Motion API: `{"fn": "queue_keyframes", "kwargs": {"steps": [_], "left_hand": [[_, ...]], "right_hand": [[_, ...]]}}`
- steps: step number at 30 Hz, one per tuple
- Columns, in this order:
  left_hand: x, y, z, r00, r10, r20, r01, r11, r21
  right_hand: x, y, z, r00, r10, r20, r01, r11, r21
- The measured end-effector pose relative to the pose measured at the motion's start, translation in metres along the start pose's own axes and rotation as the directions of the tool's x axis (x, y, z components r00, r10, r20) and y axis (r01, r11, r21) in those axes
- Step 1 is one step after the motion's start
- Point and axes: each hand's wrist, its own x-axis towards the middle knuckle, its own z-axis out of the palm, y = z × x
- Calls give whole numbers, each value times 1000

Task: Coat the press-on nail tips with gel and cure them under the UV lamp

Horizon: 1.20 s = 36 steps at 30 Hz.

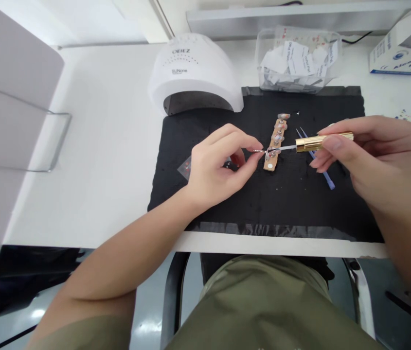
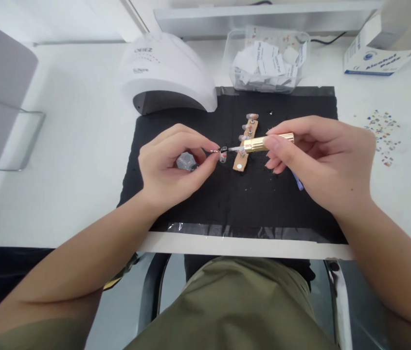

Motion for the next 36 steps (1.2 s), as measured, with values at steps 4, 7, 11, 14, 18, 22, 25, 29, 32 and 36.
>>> {"fn": "queue_keyframes", "kwargs": {"steps": [4, 7, 11, 14, 18, 22, 25, 29, 32, 36], "left_hand": [[-1, 0, 0, 1000, -19, 10, 18, 999, 38], [-1, -1, 0, 1000, -24, 16, 23, 999, 49], [-1, 1, -1, 1000, -26, 14, 25, 998, 55], [0, 1, -1, 1000, -23, 10, 23, 999, 34], [0, 1, 0, 1000, -4, 3, 4, 1000, 0], [1, 2, 0, 1000, -6, 3, 6, 1000, 4], [1, 2, -1, 1000, -10, 7, 10, 1000, 15], [0, 1, -1, 999, -25, 23, 24, 999, 41], [0, 1, -1, 1000, -18, 22, 17, 999, 44], [0, 1, 1, 999, -35, 10, 35, 999, -8]], "right_hand": [[1, 0, 1, 1000, 8, -8, -8, 1000, 6], [2, 0, 1, 1000, 9, -8, -9, 1000, 11], [1, -1, 0, 1000, 3, -6, -3, 1000, 16], [0, -1, 0, 1000, -11, 7, 11, 1000, 1], [-2, -1, -1, 1000, -17, 22, 18, 1000, -23], [-2, 0, -3, 999, -28, 42, 28, 1000, -13], [-2, 2, -4, 996, -39, 83, 39, 999, -2], [-2, 0, -3, 998, -25, 62, 26, 1000, -12], [-2, -2, 0, 1000, -14, -1, 13, 1000, -12], [0, -2, 3, 996, -28, -85, 31, 999, 33]]}}
